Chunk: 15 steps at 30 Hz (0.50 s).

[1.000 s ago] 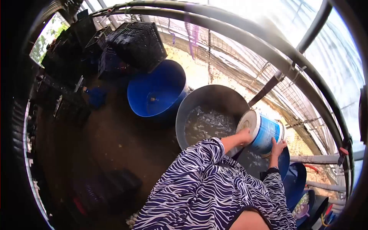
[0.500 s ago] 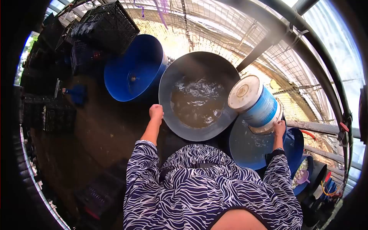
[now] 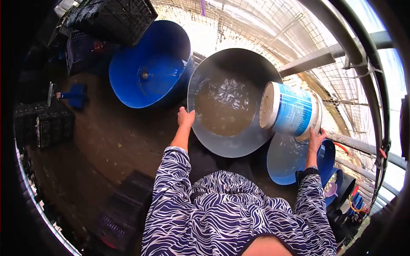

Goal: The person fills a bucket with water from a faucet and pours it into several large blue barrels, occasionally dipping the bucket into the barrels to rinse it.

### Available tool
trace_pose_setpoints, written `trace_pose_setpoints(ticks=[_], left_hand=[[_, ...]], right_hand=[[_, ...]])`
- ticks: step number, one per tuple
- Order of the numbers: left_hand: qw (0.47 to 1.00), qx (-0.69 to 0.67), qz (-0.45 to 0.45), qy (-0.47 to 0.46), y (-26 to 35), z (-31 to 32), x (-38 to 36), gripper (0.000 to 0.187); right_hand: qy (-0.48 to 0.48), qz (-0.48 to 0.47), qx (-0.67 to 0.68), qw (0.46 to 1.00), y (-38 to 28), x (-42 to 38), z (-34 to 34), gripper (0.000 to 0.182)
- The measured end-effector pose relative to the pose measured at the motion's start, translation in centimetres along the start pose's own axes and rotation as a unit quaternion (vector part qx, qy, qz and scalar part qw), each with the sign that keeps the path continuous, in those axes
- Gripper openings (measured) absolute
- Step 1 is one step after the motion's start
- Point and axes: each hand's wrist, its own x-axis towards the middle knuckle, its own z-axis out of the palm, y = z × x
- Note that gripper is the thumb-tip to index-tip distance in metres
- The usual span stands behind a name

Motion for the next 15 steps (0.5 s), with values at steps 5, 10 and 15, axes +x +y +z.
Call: trace_pose_setpoints(ticks=[5,10,15], left_hand=[[0.997,0.067,0.035,-0.007,3.4,1.3,5.8,0.052],[0.996,0.065,0.018,0.05,4.7,3.5,7.9,0.034],[0.993,0.054,0.025,0.1,4.5,4.4,8.0,0.033]], right_hand=[[-0.053,-0.049,-0.092,0.993,-9.6,-2.9,6.0,0.022],[-0.181,-0.167,-0.306,0.92,-12.1,-7.9,14.0,0.029],[-0.352,-0.135,-0.342,0.861,-7.1,-8.9,24.8,0.034]])
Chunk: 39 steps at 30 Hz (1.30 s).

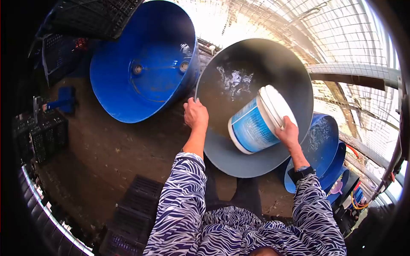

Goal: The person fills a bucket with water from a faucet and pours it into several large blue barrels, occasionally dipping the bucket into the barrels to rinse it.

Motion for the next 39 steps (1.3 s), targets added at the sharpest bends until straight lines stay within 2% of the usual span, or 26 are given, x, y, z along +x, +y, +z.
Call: trace_pose_setpoints(ticks=[3,5,7,10,16,23,27,30,33,39], left_hand=[[1.0,0.021,0.001,0.015,0.2,-0.3,0.1,0.032],[0.999,0.042,0.0,0.007,0.8,-0.7,-0.1,0.025],[0.998,0.052,0.023,0.032,0.1,0.0,0.4,0.025],[0.994,0.039,0.06,0.084,-0.4,0.6,0.3,0.023],[0.995,0.014,0.067,0.071,-0.9,1.0,0.5,0.02],[0.993,-0.004,0.075,0.086,-1.2,1.4,0.7,0.021],[0.992,0.008,0.091,0.092,-1.5,1.4,0.9,0.021],[0.993,0.013,0.078,0.087,-1.3,0.9,0.8,0.021],[0.994,0.014,0.07,0.089,-1.2,0.6,1.0,0.022],[0.997,0.023,0.027,0.067,-0.2,0.3,0.5,0.023]], right_hand=[[-0.118,0.013,0.121,0.985,1.1,5.6,7.7,0.043],[-0.18,0.03,0.256,0.949,2.2,8.9,13.8,0.042],[-0.165,0.024,0.216,0.962,1.0,11.2,16.6,0.045],[-0.194,0.027,0.136,0.971,-0.1,14.5,18.7,0.049],[-0.194,0.007,0.089,0.977,-0.8,17.1,22.3,0.055],[-0.159,0.002,0.08,0.984,-0.9,16.9,23.0,0.055],[-0.201,-0.021,0.068,0.977,-0.6,16.6,21.9,0.053],[-0.187,-0.034,0.071,0.979,0.4,15.4,21.6,0.054],[-0.171,-0.007,0.058,0.984,1.4,15.1,20.6,0.054],[-0.129,-0.049,-0.005,0.99,3.6,15.3,18.3,0.04]])
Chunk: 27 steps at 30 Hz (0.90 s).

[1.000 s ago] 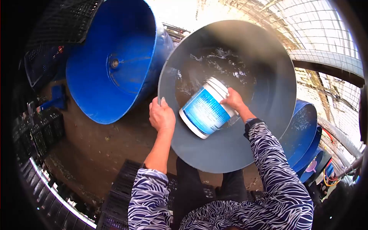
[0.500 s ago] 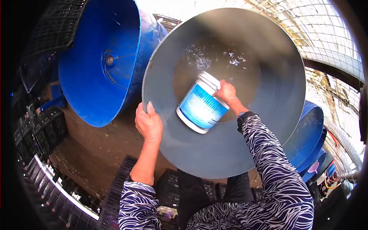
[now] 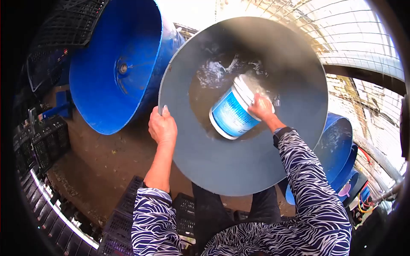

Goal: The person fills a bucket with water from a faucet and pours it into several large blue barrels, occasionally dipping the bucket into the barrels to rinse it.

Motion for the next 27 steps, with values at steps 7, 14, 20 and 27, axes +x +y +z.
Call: trace_pose_setpoints(ticks=[7,14,20,27], left_hand=[[0.999,0.032,-0.007,-0.012,-0.1,-0.2,0.0,0.023],[0.999,0.035,0.01,0.003,0.4,-0.9,-0.7,0.026],[0.999,0.042,0.011,-0.005,0.3,-1.0,-0.7,0.026],[0.999,0.044,-0.005,-0.013,0.5,-0.9,-0.6,0.028]], right_hand=[[0.052,-0.054,-0.051,0.996,-1.8,-8.0,-9.4,0.026],[0.131,-0.081,-0.055,0.987,-0.5,-17.7,-23.9,0.021],[0.177,0.044,0.187,0.965,9.7,-25.5,-35.3,0.028],[0.175,0.084,0.45,0.871,20.5,-27.7,-35.3,0.05]])
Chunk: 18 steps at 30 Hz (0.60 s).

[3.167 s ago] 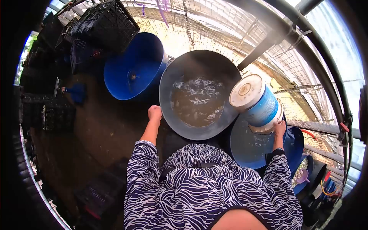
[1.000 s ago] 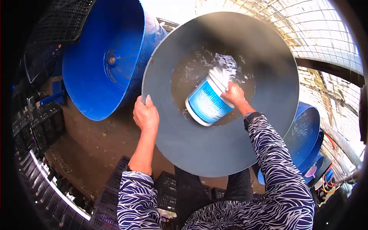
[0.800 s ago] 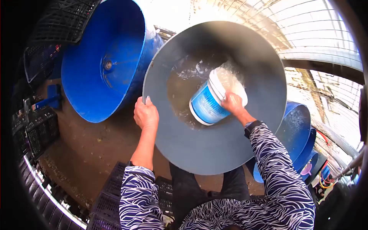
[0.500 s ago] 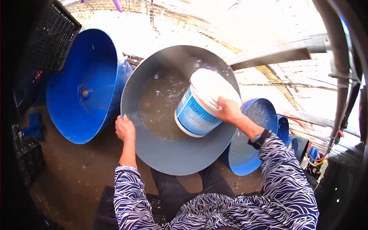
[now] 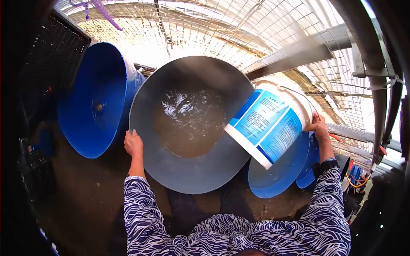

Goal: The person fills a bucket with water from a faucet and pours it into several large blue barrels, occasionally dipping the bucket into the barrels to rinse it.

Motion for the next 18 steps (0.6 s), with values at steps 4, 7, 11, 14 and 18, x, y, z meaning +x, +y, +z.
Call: trace_pose_setpoints(ticks=[4,7,11,14,18], left_hand=[[1.0,-0.012,-0.007,0.025,0.3,0.3,-0.4,0.03],[1.0,0.001,-0.007,0.025,0.1,0.5,0.0,0.031],[1.0,-0.005,-0.02,0.005,0.4,0.2,-0.1,0.032],[1.0,-0.001,-0.017,0.012,0.0,0.7,0.3,0.031],[1.0,-0.006,-0.007,0.029,0.5,0.5,-0.1,0.028]], right_hand=[[0.002,0.04,0.037,0.999,3.7,-0.4,-2.1,0.051],[-0.012,0.026,0.067,0.997,5.7,-0.6,-3.0,0.052],[-0.023,0.071,0.258,0.963,17.8,-1.8,-9.0,0.063],[0.022,0.059,0.315,0.947,19.1,-3.5,-6.4,0.065],[0.054,0.077,0.314,0.945,19.3,-3.7,-6.4,0.061]])
